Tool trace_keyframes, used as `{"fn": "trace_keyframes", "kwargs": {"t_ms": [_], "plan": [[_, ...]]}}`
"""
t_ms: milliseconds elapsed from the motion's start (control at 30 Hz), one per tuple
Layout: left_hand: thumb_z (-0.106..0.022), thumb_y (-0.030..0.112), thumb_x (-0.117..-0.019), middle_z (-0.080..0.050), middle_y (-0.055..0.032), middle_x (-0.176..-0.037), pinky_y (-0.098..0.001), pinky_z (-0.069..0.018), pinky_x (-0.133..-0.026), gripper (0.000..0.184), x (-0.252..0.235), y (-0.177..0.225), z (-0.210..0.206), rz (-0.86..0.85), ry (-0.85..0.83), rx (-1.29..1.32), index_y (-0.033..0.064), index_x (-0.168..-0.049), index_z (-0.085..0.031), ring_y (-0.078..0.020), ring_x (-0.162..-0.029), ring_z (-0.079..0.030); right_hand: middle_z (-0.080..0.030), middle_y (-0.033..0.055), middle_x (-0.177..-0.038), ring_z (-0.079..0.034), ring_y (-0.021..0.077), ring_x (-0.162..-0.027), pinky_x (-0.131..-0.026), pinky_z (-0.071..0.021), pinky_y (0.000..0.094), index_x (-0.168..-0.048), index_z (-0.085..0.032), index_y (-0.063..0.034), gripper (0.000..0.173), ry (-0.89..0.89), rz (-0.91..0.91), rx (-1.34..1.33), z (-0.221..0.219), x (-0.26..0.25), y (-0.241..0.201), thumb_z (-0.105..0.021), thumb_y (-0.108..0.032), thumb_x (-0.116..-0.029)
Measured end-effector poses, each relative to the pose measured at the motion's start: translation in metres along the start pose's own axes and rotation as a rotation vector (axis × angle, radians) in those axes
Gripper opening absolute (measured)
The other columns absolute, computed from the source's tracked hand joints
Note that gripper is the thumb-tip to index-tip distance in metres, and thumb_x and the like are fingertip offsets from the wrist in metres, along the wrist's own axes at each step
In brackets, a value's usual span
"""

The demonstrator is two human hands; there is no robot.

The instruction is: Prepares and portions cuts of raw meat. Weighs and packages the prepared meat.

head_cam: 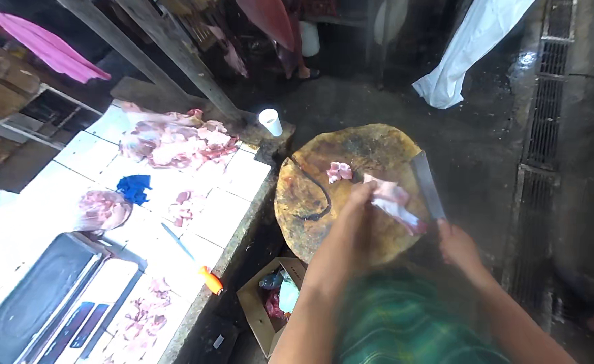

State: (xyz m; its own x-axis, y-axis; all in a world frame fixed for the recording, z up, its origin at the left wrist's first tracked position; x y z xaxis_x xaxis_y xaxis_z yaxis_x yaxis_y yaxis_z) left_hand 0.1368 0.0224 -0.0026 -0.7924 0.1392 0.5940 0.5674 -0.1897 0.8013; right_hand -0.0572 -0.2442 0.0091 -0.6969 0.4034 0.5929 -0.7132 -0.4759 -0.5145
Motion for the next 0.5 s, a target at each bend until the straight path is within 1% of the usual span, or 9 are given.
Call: {"fn": "trace_keyframes", "kwargs": {"t_ms": [67,133,200,267,333,400,433,467,500], "plan": [[-0.063,0.03,-0.0972,-0.071,-0.0167,-0.104,-0.0467,-0.0584,-0.082,0.042,0.017,-0.012,0.034,-0.029,0.1,0.195,0.0002,-0.127,-0.062,-0.0251,-0.091,-0.069,-0.062,0.0112,-0.076,-0.061,0.023,-0.054,-0.053,-0.0556,0.0433,-0.12,-0.059,-0.0049,0.073,-0.007,0.015,0.007,0.0,0.0,-0.002,-0.024,-0.067,-0.1056],[-0.064,0.026,-0.0978,-0.071,-0.0159,-0.101,-0.0443,-0.0602,-0.076,0.039,0.045,-0.032,0.076,-0.092,0.257,0.367,0.0001,-0.127,-0.06,-0.0238,-0.085,-0.07,-0.062,0.0108,-0.075,-0.061,0.023,-0.054,-0.053,-0.0556,0.0428,-0.119,-0.059,-0.0057,0.072,-0.018,0.034,0.002,0.0,-0.001,-0.001,-0.025,-0.067,-0.1055],[-0.065,0.025,-0.0973,-0.071,-0.0163,-0.11,-0.0458,-0.0608,-0.08,0.045,0.087,-0.071,0.107,-0.126,0.354,0.425,0.0028,-0.135,-0.056,-0.0252,-0.091,-0.07,-0.062,0.0113,-0.076,-0.062,0.0241,-0.056,-0.055,-0.0559,0.0443,-0.119,-0.06,-0.005,0.071,-0.03,0.069,0.018,0.001,-0.002,0.001,-0.027,-0.067,-0.1055],[-0.066,0.022,-0.0964,-0.07,-0.0194,-0.112,-0.0488,-0.0607,-0.083,0.047,0.127,-0.11,0.122,-0.075,0.454,0.412,0.0006,-0.137,-0.054,-0.0285,-0.094,-0.071,-0.064,0.0123,-0.077,-0.064,0.0266,-0.061,-0.059,-0.057,0.0486,-0.117,-0.062,-0.0047,0.07,-0.041,0.15,0.057,0.002,-0.003,-0.006,-0.029,-0.066,-0.1055],[-0.074,0.029,-0.0927,-0.072,-0.0205,-0.106,-0.0495,-0.0621,-0.081,0.051,0.165,-0.145,0.13,0.122,0.593,0.201,-0.003,-0.129,-0.059,-0.0302,-0.091,-0.073,-0.065,0.013,-0.08,-0.067,0.0284,-0.066,-0.065,-0.0581,0.0521,-0.119,-0.063,-0.0058,0.068,-0.101,0.256,0.111,-0.002,0.005,-0.02,-0.029,-0.063,-0.1066],[-0.081,0.045,-0.0834,-0.071,-0.0228,-0.109,-0.0588,-0.0579,-0.087,0.06,0.2,-0.146,0.134,0.308,0.692,-0.179,-0.002,-0.119,-0.067,-0.0369,-0.101,-0.07,-0.067,0.013,-0.082,-0.068,0.0285,-0.07,-0.068,-0.0582,0.0529,-0.12,-0.064,-0.0069,0.064,-0.19,0.369,0.158,-0.01,0.015,-0.041,-0.029,-0.06,-0.1077],[-0.084,0.045,-0.0778,-0.066,-0.0276,-0.12,-0.0656,-0.0532,-0.093,0.068,0.213,-0.133,0.134,0.321,0.754,-0.306,-0.0024,-0.123,-0.064,-0.0439,-0.111,-0.065,-0.067,0.0132,-0.083,-0.068,0.0285,-0.071,-0.069,-0.0583,0.0527,-0.121,-0.064,-0.0066,0.063,-0.246,0.419,0.17,-0.017,0.02,-0.051,-0.03,-0.058,-0.1083],[-0.086,0.04,-0.0768,-0.056,-0.0318,-0.135,-0.0692,-0.0479,-0.1,0.077,0.218,-0.119,0.133,0.272,0.791,-0.352,-0.0024,-0.135,-0.057,-0.0491,-0.124,-0.057,-0.067,0.0135,-0.083,-0.068,0.0286,-0.071,-0.07,-0.0581,0.0524,-0.121,-0.064,-0.0062,0.062,-0.3,0.462,0.181,-0.024,0.026,-0.061,-0.031,-0.057,-0.1086],[-0.085,0.038,-0.0785,-0.05,-0.0317,-0.143,-0.0687,-0.0459,-0.104,0.082,0.214,-0.105,0.133,0.179,0.811,-0.376,0.0001,-0.143,-0.051,-0.0494,-0.13,-0.052,-0.067,0.014,-0.084,-0.068,0.0288,-0.072,-0.071,-0.0579,0.052,-0.121,-0.064,-0.0056,0.061,-0.35,0.498,0.192,-0.033,0.03,-0.07,-0.032,-0.056,-0.1088]]}}
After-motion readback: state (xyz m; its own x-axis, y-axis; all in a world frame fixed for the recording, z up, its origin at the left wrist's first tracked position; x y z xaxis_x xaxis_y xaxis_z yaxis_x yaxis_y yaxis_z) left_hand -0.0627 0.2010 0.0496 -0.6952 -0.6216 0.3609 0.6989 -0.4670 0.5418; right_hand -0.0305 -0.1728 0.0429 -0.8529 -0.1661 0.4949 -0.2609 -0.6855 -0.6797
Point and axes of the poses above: each hand's wrist, its own x-axis away from the middle knuckle, its own z-axis out of the back of the hand, y = z × x, the point moved 9 cm from there along -x, towards the middle knuckle
